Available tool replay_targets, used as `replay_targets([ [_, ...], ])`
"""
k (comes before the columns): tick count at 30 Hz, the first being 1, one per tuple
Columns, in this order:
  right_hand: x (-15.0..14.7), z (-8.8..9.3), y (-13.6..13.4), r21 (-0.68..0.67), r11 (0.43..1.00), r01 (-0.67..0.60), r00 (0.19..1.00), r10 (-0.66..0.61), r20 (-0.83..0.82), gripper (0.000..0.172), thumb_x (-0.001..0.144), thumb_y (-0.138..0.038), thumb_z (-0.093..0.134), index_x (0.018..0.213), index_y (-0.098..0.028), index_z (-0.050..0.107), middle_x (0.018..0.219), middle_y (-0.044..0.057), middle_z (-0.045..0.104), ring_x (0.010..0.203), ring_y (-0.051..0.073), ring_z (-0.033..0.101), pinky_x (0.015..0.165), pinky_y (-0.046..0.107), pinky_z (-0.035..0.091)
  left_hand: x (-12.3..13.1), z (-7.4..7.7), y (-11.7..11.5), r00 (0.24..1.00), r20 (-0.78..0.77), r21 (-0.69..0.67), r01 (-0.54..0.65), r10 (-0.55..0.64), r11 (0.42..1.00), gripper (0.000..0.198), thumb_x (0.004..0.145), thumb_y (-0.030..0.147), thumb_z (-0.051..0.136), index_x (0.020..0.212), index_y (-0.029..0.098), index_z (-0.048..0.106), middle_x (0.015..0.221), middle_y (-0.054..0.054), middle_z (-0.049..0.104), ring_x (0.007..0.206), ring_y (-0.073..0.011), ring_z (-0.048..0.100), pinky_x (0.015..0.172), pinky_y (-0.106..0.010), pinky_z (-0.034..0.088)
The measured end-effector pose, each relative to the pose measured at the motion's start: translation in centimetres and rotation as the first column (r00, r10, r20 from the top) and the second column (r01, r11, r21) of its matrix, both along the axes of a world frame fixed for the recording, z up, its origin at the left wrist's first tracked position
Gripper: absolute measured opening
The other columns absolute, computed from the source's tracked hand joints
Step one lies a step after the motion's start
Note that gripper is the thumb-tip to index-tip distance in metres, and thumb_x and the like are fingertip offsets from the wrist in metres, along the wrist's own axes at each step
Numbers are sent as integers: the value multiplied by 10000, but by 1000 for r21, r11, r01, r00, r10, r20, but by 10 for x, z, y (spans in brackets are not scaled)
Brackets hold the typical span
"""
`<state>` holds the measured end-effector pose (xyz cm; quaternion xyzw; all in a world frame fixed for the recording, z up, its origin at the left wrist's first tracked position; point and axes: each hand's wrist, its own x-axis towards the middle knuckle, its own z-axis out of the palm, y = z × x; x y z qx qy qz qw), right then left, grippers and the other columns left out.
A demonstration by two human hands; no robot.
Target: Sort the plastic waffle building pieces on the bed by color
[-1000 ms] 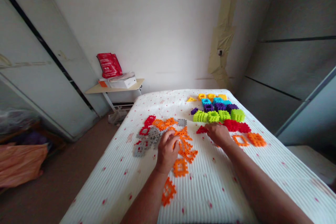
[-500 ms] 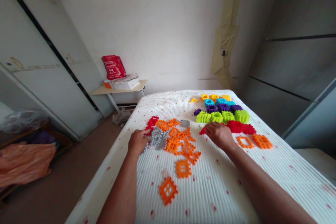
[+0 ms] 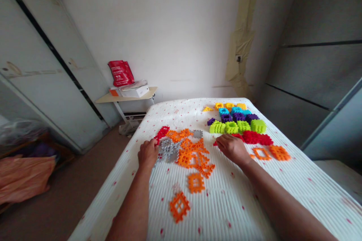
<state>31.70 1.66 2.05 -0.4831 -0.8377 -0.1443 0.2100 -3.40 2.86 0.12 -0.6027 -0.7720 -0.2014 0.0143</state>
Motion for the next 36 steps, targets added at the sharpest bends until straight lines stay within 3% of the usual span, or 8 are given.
replay_targets([
  [7, 0, -1, 0, 19, 999, -48, 998, 49, -36, 242, 886, -185, 443, 716, -159, 612, 686, 37, 602, 658, 125, 510, 592, 249, 282, 2, 8, 2, 987, 159, 158, -46, 21, 986, 268, 833, 218, 363, 977, 158, 582, 1005, -108, 625, 1001, -220, 565, 871, -323, 426],
  [10, -1, 0, -1, 0, 998, -58, 996, 58, -68, 257, 895, -198, 427, 731, -160, 621, 691, 45, 609, 663, 131, 528, 595, 244, 308, 9, 13, -2, 961, 278, 230, -69, 3, 971, 334, 849, 270, 327, 1049, 144, 562, 958, -84, 651, 914, -196, 605, 819, -295, 459],
  [13, -1, -1, -2, -36, 996, -81, 984, 74, -161, 258, 896, -219, 422, 754, -162, 630, 716, 59, 628, 682, 140, 555, 606, 236, 350, 24, 11, -7, 819, 562, 316, -80, -119, 945, 361, 816, 370, 387, 1018, 138, 577, 741, -31, 650, 696, -180, 621, 673, -282, 492],
  [15, -2, -3, -1, -70, 990, -126, 956, 102, -276, 243, 891, -241, 430, 787, -163, 635, 754, 69, 649, 703, 147, 578, 629, 236, 389, 37, 8, -12, 704, 670, 378, -50, -236, 924, 359, 779, 398, 448, 981, 138, 591, 712, -22, 644, 674, -178, 616, 657, -282, 492],
  [21, -13, -1, -7, -231, 922, -311, 754, 92, -650, 230, 860, -318, 482, 787, -169, 640, 760, 51, 672, 676, 148, 613, 619, 244, 458, 81, 5, -31, 724, 470, 483, 268, -504, 834, 215, 768, 271, 484, 895, 170, 625, 871, -55, 671, 837, -184, 614, 800, -310, 470],
  [25, -21, 2, -14, -311, 829, -464, 678, 106, -728, 250, 849, -352, 500, 775, -163, 646, 756, 48, 662, 687, 146, 608, 630, 245, 470, 103, 5, -42, 654, 393, 499, 439, -647, 747, 178, 778, 185, 463, 842, 191, 628, 854, -41, 663, 837, -166, 609, 798, -296, 470],
  [31, -28, -9, -14, -354, 721, -595, 581, 82, -810, 234, 819, -371, 557, 829, -157, 653, 786, 52, 661, 706, 143, 597, 630, 240, 465, 111, 1, -45, 466, 491, 549, 490, -736, 677, 170, 771, 124, 471, 817, 185, 623, 910, -55, 648, 909, -167, 596, 852, -310, 457],
  [36, -31, -15, -13, -368, 700, -612, 551, 44, -833, 222, 792, -370, 588, 832, -161, 649, 797, 49, 648, 708, 138, 583, 636, 241, 455, 109, 5, -47, 389, 538, 549, 511, -748, 661, 192, 732, 95, 480, 784, 182, 643, 900, -55, 640, 914, -174, 591, 853, -315, 451],
])
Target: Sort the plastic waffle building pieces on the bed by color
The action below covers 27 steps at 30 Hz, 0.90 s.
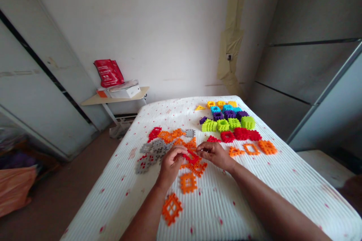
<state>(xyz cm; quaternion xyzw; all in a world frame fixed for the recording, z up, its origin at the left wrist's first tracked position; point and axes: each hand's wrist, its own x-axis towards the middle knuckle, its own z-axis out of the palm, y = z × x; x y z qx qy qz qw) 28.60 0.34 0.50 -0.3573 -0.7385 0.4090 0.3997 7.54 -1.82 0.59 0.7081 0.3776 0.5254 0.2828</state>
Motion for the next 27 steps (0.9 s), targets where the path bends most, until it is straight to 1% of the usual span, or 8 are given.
replay_targets([
  [5, -4, -1, -2, -79, 997, -11, 1000, 10, -19, 218, 741, -359, 640, 822, -156, 642, 735, 25, 624, 626, 115, 545, 587, 228, 437, 2, 1, -2, 998, -8, -12, 64, -65, 998, 182, 721, 86, 488, 767, 179, 638, 870, -46, 627, 865, -163, 593, 806, -293, 461],
  [10, -9, -6, -5, -123, 992, -41, 999, 41, -2, 231, 725, -292, 636, 909, -153, 634, 639, -25, 560, 528, 78, 466, 506, 194, 379, 5, 0, -2, 995, -45, -28, 90, -91, 996, 162, 734, 119, 505, 746, 180, 654, 853, -48, 633, 856, -163, 597, 797, -288, 463],
  [13, -13, -6, -8, -61, 998, -13, 998, 17, 59, 209, 718, -215, 601, 916, -157, 636, 606, -45, 527, 504, 64, 423, 480, 178, 345, 6, -2, -1, 996, -49, -72, 74, -78, 995, 148, 743, 153, 520, 775, 179, 662, 870, -53, 638, 860, -165, 598, 796, -288, 466],
  [16, -16, -2, -9, 7, 997, 74, 992, -74, 104, 240, 682, -135, 562, 908, -158, 640, 589, -51, 527, 495, 63, 424, 480, 174, 346, 8, -3, -2, 1000, -2, -184, 12, -13, 983, 155, 720, 214, 563, 838, 171, 655, 844, -51, 647, 791, -163, 603, 726, -270, 478],
  [19, -17, 3, -11, 84, 977, 197, 966, -208, 153, 270, 674, -99, 528, 910, -166, 643, 584, -45, 557, 486, 69, 450, 479, 173, 352, 13, -4, -6, 997, 54, -362, -37, 61, 931, 194, 725, 327, 575, 797, 154, 626, 651, -11, 602, 601, -135, 560, 582, -237, 453],
  [21, -17, 6, -11, 161, 950, 268, 931, -298, 209, 284, 680, -92, 523, 922, -174, 645, 597, -33, 587, 497, 80, 483, 492, 180, 365, 17, -5, -10, 997, 58, -454, -11, 42, 891, 249, 742, 396, 558, 704, 152, 588, 540, 19, 530, 515, -114, 502, 516, -218, 408],
  [24, -17, 6, -12, 284, 913, 294, 880, -374, 292, 292, 687, -95, 532, 938, -186, 650, 674, -5, 637, 559, 102, 547, 547, 199, 395, 22, -9, -13, 999, 33, -487, 40, -28, 872, 296, 724, 428, 578, 608, 161, 521, 494, 42, 463, 482, -92, 446, 483, -200, 352],
  [27, -16, 4, -13, 344, 902, 261, 866, -376, 329, 284, 703, -107, 544, 954, -191, 647, 741, 13, 659, 616, 121, 581, 583, 215, 414, 26, -11, -14, 1000, 18, -477, 20, -13, 879, 312, 695, 427, 605, 570, 168, 482, 486, 57, 417, 472, -81, 405, 469, -194, 324],
])
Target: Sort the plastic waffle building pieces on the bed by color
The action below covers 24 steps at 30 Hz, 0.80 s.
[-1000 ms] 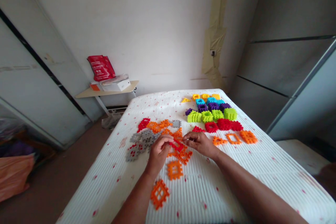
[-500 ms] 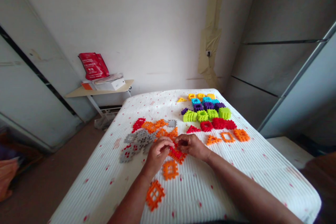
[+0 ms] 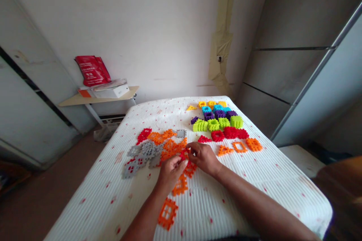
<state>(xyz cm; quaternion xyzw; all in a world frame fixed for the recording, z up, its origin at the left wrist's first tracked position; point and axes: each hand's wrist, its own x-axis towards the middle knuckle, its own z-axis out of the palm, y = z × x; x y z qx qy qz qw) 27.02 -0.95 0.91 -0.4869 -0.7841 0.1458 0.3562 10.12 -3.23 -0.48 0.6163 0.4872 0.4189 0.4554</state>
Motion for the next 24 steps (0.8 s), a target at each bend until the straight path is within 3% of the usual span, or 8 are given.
replay_targets([
  [3, 3, 2, 0, -2, 999, -41, 999, 41, -18, 232, 747, -145, 557, 960, -181, 641, 755, 28, 661, 628, 131, 593, 594, 229, 436, 0, 5, -1, 997, 39, -67, -60, 63, 996, 309, 696, 441, 594, 592, 164, 505, 500, 51, 445, 465, -82, 406, 457, -194, 320],
  [8, 9, 14, 0, 221, 936, -274, 960, 280, 5, 312, 768, -293, 628, 1065, -196, 609, 1123, 115, 612, 1017, 223, 552, 837, 354, 449, -2, 16, -7, 989, 86, -159, -108, 123, 981, 310, 689, 456, 588, 635, 154, 543, 497, 43, 472, 433, -76, 379, 425, -190, 278],
  [12, 13, 20, 0, 228, 884, -408, 913, 390, 121, 392, 769, -358, 646, 1113, -178, 595, 1073, 121, 635, 970, 227, 553, 844, 371, 434, -2, 16, -7, 994, 86, -144, -51, 63, 988, 322, 697, 444, 587, 566, 162, 502, 441, 62, 401, 420, -68, 343, 425, -189, 258],
  [24, 21, 29, -1, 172, 886, -430, 892, 387, 232, 439, 756, -274, 673, 1173, -188, 565, 1105, 106, 620, 1003, 219, 540, 859, 360, 432, 0, 15, -6, 994, 103, -132, -16, 30, 991, 365, 676, 493, 601, 580, 147, 536, 493, 35, 475, 441, -72, 382, 446, -193, 298],
])
